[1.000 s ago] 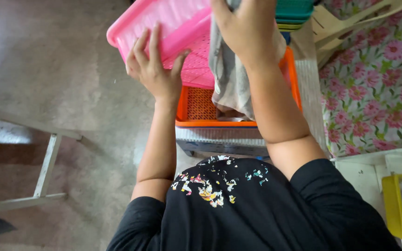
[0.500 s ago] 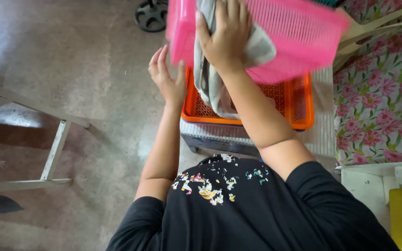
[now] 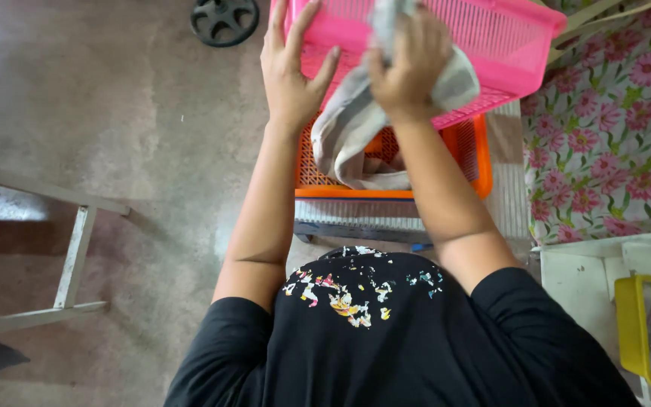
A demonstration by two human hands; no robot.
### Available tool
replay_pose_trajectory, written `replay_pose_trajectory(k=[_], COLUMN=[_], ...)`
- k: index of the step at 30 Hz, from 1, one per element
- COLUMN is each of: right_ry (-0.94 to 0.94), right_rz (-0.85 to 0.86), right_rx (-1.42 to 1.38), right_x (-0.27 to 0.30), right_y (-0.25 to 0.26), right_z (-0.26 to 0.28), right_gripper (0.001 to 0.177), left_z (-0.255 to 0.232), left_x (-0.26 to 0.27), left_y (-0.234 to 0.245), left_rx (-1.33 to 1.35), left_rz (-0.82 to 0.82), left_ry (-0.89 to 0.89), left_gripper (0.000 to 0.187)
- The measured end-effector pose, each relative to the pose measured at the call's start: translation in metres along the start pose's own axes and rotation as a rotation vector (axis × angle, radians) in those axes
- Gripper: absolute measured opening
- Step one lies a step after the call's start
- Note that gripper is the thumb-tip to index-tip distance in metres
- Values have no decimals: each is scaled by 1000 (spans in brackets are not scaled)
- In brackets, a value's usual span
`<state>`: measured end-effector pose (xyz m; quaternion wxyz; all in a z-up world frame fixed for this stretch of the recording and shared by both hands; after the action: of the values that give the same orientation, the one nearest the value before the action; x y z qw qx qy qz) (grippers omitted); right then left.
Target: Wipe plastic baskets with a cloth and organize them into crates and shelves
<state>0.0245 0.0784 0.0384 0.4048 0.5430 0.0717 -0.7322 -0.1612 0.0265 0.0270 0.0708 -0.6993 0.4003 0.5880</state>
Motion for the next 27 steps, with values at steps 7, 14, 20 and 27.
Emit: replay_pose_trajectory(k=[7,14,20,27], right_ry=[-384,-184,49,28], right_rz=[-382,5,132,179], right_rx=[-3,-147,-224,-351], right_x=[32,40,38,15], right_y=[9,-25,13,53], right_z=[-148,-29,47,63], right_gripper=[38,45,49,40], left_z=[7,-9,-39,-78], left_x=[-2,10,27,18], left_y=[-23,-26,-8,18], left_rx=[-97,-245,-295,-391], left_rz=[102,-22,-118,-154], left_ry=[32,41,21,-17], left_gripper=[91,93,54,43])
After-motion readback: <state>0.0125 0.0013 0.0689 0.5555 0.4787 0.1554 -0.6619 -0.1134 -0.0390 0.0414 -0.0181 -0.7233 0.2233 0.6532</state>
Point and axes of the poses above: each hand's wrist, its own x-axis away from the middle knuckle, its own y-axis out of the back of the hand, z = x × y, the point moved 6 cm from there along -x, towards the middle knuckle, and after that the axes turned 15 degrees about -y, right-handed, at the moved point
